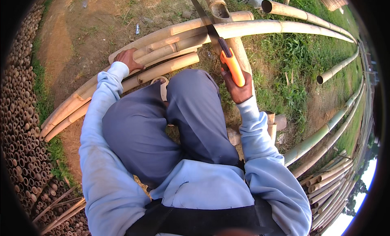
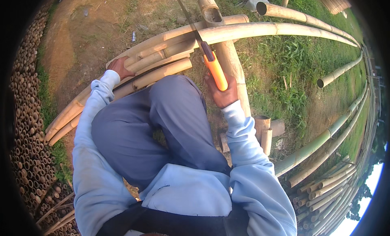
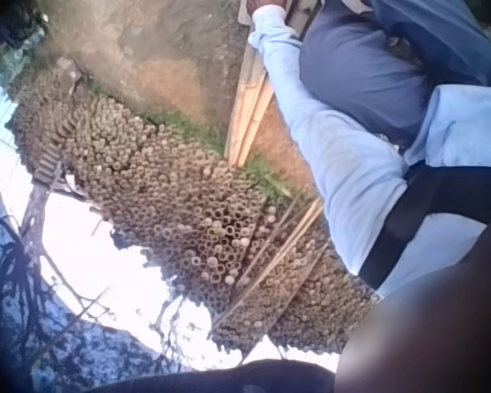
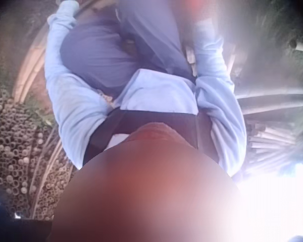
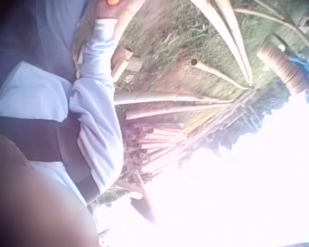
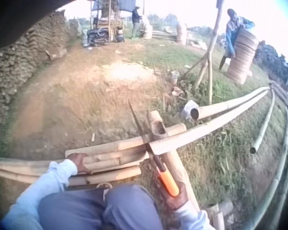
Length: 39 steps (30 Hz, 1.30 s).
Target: The person sits on the ground and uses a hand saw to cut bamboo poles into shorter sections. They repeatedly position the bamboo on a makeshift stand, saw through it, and then move the cut pieces aside.
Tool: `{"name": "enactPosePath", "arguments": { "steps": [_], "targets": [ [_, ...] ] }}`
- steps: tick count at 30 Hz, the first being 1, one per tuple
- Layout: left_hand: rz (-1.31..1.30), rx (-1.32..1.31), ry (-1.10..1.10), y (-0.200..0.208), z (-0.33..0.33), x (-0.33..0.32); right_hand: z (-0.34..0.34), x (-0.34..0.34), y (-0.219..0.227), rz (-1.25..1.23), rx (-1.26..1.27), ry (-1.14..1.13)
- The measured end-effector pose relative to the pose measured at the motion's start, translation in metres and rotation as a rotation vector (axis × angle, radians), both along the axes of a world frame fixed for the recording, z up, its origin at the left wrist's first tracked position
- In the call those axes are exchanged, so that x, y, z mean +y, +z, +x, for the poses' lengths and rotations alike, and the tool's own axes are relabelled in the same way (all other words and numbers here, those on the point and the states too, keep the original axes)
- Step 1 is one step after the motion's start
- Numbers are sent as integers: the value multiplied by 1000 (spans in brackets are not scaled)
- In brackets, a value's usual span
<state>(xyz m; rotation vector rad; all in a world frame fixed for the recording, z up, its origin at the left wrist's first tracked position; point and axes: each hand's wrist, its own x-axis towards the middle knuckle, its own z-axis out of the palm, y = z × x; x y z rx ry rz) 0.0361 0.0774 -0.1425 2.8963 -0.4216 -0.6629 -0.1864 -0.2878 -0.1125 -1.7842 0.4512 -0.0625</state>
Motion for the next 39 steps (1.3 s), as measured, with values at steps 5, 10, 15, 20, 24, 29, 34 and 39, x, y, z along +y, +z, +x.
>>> {"name": "enactPosePath", "arguments": {
  "steps": [5,10,15,20,24,29,34,39],
  "targets": [
    [-173,6,27,-13,17,27,-16,4,13,11,-162,72],
    [-236,-374,87,-13,24,38,-9,4,8,-37,-73,67],
    [-287,-344,-30,2,9,28,-14,1,9,-49,-151,86],
    [-41,-351,-177,-10,-19,-12,-10,5,2,-10,-100,41],
    [93,-112,-14,-7,-17,-26,-19,4,-8,-52,-211,71],
    [58,-178,-43,-5,-19,-25,-127,13,34,-90,173,-23],
    [58,-211,-29,-9,-19,-27,-189,22,59,-176,8,-1],
    [70,-151,-9,-5,-11,-30,-57,6,-14,-93,-127,19]
  ]
}}
